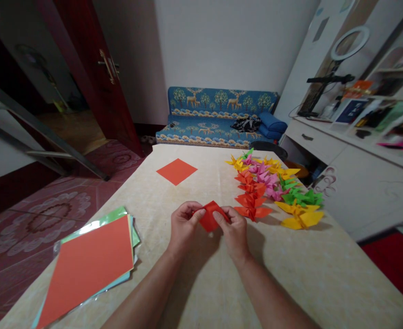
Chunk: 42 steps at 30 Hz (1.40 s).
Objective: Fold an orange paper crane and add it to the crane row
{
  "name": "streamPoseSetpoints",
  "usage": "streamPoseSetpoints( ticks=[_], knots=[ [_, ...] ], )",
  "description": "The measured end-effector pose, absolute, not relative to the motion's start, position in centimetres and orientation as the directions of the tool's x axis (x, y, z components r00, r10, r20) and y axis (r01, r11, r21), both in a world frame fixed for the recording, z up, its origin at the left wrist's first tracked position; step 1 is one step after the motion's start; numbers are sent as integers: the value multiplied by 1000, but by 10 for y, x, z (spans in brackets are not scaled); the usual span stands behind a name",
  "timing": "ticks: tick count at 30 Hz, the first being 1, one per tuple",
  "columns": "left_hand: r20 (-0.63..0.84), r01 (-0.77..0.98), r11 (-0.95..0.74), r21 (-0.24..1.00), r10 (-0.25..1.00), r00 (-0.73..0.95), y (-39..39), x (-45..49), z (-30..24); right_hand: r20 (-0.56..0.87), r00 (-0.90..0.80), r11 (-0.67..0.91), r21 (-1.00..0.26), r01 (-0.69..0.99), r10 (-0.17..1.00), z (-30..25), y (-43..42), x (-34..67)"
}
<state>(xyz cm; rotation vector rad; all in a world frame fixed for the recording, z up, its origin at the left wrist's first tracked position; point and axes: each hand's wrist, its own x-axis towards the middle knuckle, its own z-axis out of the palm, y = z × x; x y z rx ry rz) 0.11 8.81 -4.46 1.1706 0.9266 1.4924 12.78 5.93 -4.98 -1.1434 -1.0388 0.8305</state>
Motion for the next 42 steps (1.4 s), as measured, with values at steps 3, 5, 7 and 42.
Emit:
streamPoseSetpoints(
  ticks=[3, 5, 7, 42],
  knots=[
    [270, -135, -265, 955, 962, 24, 86, 1, -44, 270, 346, 253, -963, 93, 899, -49, 57, 130],
    [293, -95, -287, 953, 955, 48, 86, 1, -44, 309, 336, 270, -950, 157, 890, -50, 57, 131],
    [312, -69, -308, 949, 949, 52, 85, 0, -44, 343, 326, 290, -935, 203, 881, -51, 56, 131],
    [182, -62, -179, 982, 982, 57, 87, -6, -43, 565, 121, 449, -751, 483, 816, -57, 55, 134]
  ],
)
